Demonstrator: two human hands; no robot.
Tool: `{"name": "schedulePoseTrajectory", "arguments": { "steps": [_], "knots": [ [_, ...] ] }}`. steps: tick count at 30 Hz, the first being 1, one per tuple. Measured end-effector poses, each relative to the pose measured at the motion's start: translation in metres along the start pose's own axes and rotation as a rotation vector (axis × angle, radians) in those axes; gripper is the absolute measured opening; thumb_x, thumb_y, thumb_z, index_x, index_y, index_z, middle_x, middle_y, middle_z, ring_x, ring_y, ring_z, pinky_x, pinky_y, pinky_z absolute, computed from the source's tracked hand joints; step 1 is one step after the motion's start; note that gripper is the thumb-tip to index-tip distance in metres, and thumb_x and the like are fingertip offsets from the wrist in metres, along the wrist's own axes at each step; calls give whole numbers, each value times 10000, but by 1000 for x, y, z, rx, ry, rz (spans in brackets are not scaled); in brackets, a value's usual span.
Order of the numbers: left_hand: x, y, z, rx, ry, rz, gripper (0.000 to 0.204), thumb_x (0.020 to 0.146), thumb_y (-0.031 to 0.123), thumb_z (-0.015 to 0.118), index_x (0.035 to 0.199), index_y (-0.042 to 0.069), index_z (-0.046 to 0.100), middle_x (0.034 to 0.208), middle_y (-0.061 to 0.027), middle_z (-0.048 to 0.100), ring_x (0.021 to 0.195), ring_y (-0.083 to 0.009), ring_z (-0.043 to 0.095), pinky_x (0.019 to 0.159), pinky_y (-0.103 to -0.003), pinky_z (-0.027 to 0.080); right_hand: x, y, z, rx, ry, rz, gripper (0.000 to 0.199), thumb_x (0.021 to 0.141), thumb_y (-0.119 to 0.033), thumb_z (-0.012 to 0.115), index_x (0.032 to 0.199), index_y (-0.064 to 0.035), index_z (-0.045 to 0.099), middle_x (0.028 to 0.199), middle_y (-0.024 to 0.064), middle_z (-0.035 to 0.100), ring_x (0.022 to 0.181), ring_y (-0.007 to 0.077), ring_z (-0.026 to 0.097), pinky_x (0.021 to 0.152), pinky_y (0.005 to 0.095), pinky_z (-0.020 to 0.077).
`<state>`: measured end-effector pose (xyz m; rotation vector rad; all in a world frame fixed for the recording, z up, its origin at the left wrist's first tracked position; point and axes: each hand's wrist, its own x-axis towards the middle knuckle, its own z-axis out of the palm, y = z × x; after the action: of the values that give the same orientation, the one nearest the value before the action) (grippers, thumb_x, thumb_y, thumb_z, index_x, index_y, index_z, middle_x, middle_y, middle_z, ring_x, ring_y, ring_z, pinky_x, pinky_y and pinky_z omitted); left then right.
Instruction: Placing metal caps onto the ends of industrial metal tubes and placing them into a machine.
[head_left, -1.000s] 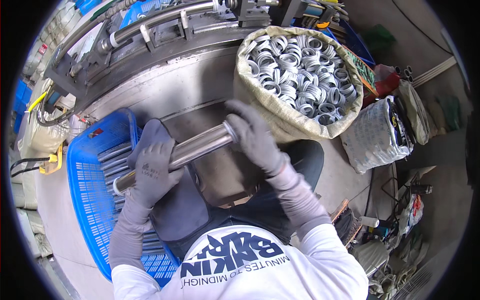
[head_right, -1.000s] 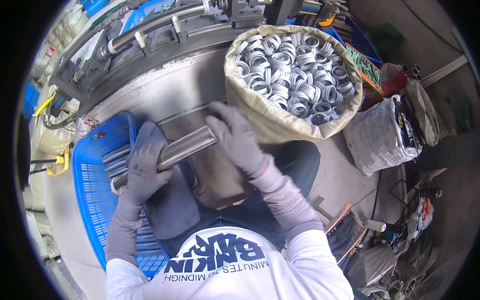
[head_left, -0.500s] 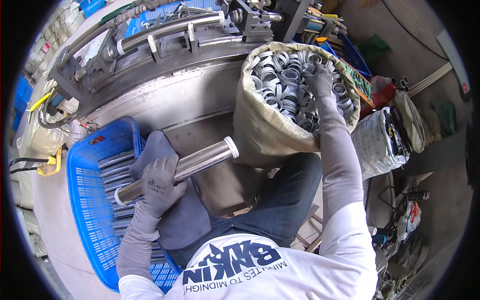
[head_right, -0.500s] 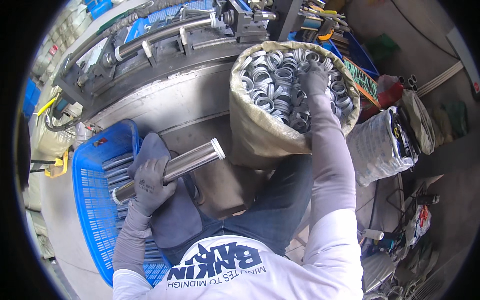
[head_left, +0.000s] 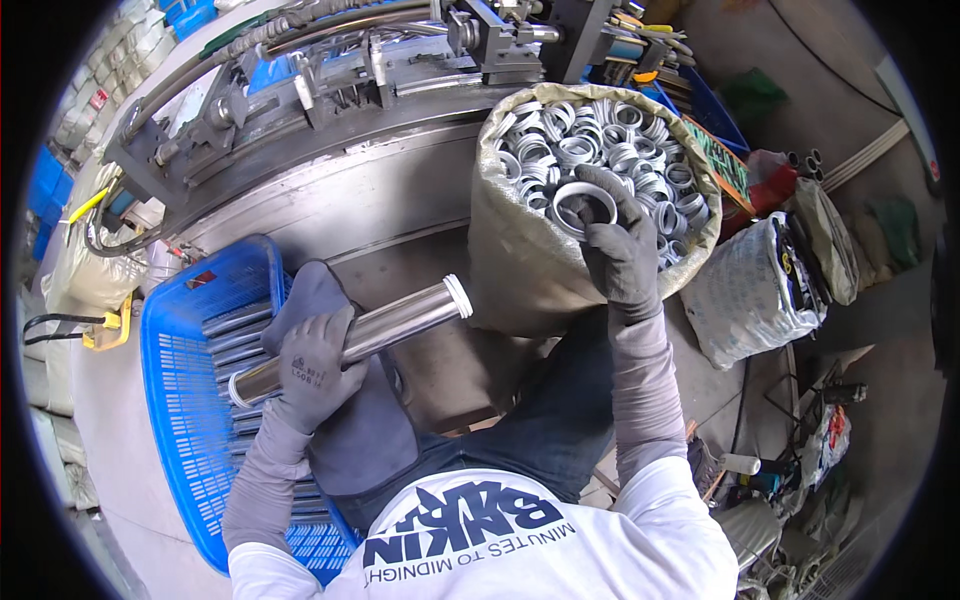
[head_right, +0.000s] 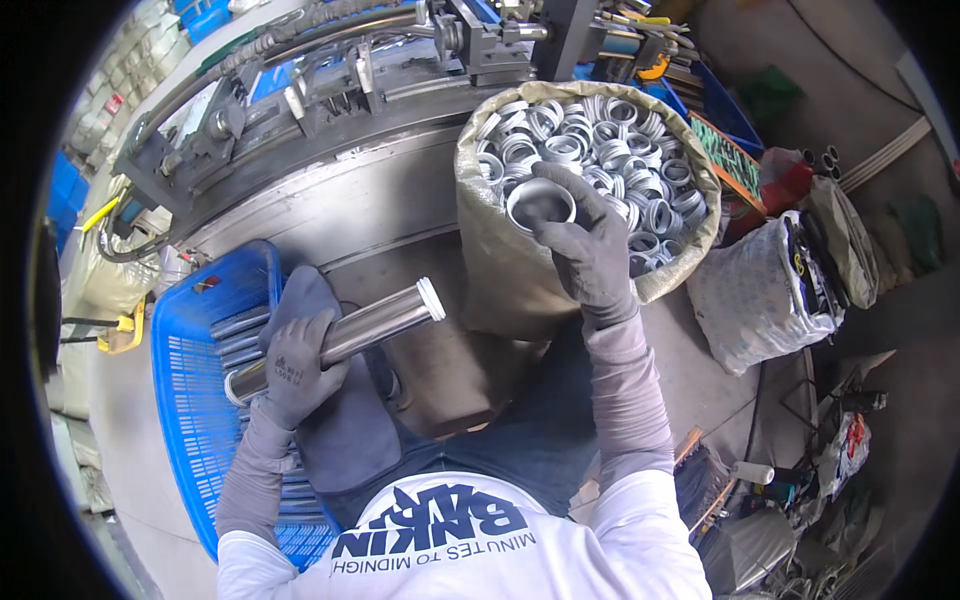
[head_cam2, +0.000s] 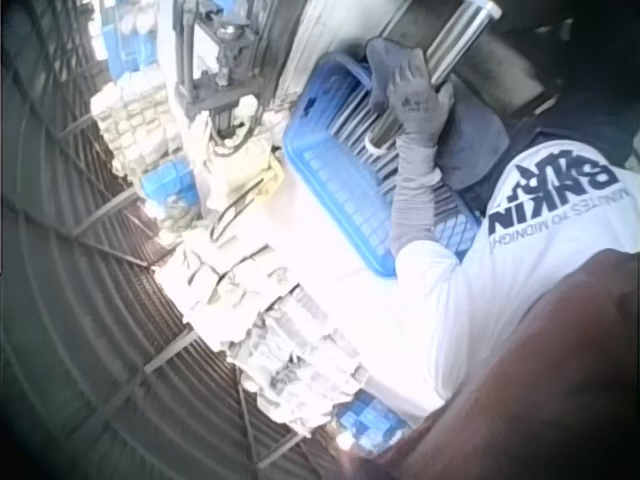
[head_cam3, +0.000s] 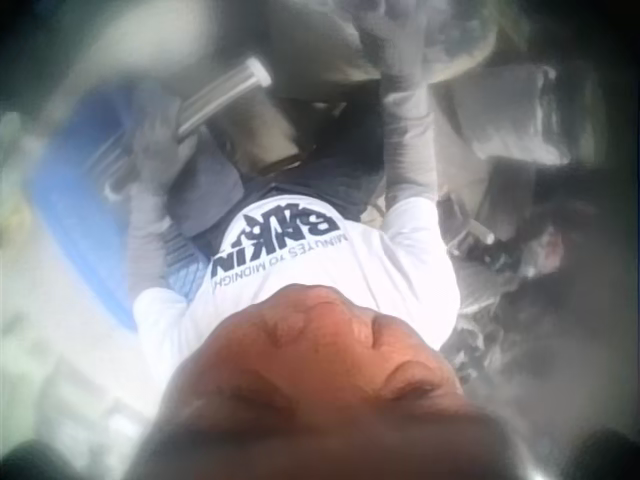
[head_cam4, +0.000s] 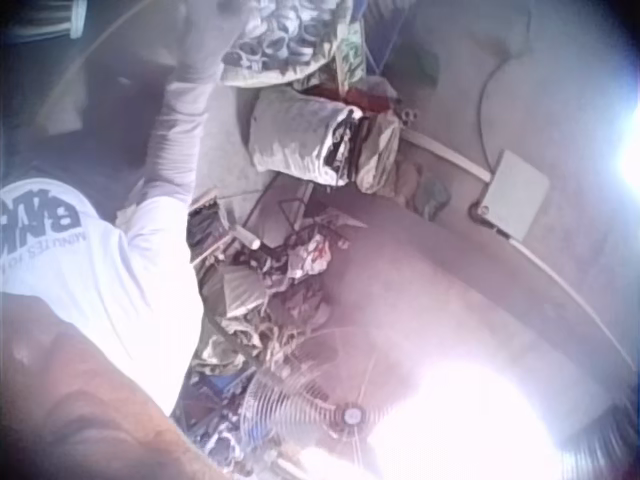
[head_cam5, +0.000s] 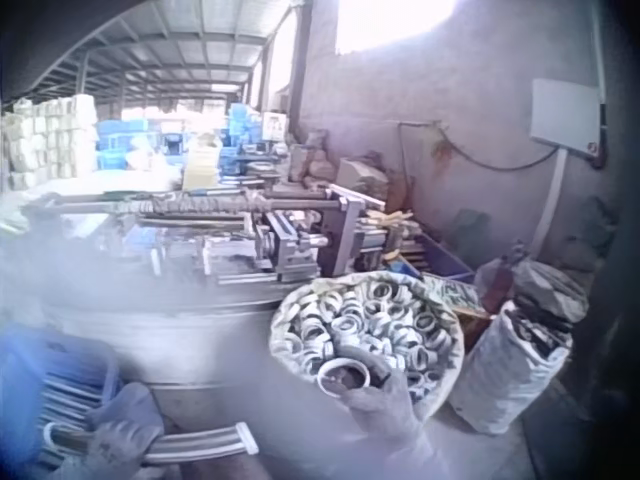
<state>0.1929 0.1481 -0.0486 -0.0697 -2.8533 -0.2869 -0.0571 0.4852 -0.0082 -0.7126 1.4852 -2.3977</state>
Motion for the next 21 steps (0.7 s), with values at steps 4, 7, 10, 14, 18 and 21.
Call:
{"name": "schedulePoseTrajectory", "arguments": {
  "steps": [4, 7, 10, 14, 18, 21],
  "knots": [
    [6, -8, -14, -30, -57, -34, 674, 767, 225, 805, 1369, 20, 583, 1117, -201, 668, 1028, -410, 649, 892, -516, 501, -17, 23, 21, 319, -33, 62, 616, 944, -208, 791, 1429, 106, 577, 1279, 188, 705, 1166, 284, 719, 1040, 429, 591],
    [59, -21, -36, 98, 122, 57, 637, 798, 200, 794, 1373, 22, 586, 1226, -203, 663, 1088, -409, 647, 920, -512, 500, -30, 57, 32, 309, -2, 171, 657, 953, -358, 801, 1411, 64, 592, 1269, 189, 708, 1143, 280, 723, 970, 394, 618],
    [144, -47, -53, 263, 313, 99, 562, 847, 190, 772, 1364, 50, 601, 1254, -179, 670, 1114, -392, 647, 958, -493, 506, -44, 93, 35, 391, 4, 396, 582, 1012, -449, 732, 1313, 39, 631, 1156, 145, 713, 1059, 251, 733, 878, 350, 633],
    [261, -100, -52, 444, 449, 93, 517, 888, 219, 764, 1368, 118, 600, 1222, -135, 691, 1134, -337, 661, 1014, -485, 498, -54, 127, 35, 137, -86, 537, 531, 1052, -447, 686, 1233, 50, 647, 1097, 128, 706, 1034, 247, 743, 845, 342, 639],
    [350, -119, -53, 597, 323, -71, 584, 903, 241, 769, 1439, 145, 559, 1304, -123, 677, 1226, -309, 652, 1058, -484, 487, -56, 137, 31, 114, 11, 528, 461, 1083, -366, 653, 1176, 85, 669, 1038, 128, 731, 966, 220, 763, 837, 338, 638],
    [380, -124, -39, 633, 225, -158, 613, 906, 255, 774, 1465, 151, 545, 1352, -121, 666, 1289, -307, 633, 1080, -488, 481, -45, 129, 29, 31, -75, 592, 562, 1127, -392, 544, 1383, 106, 597, 1048, 164, 767, 850, 193, 743, 753, 285, 608]
  ]
}}
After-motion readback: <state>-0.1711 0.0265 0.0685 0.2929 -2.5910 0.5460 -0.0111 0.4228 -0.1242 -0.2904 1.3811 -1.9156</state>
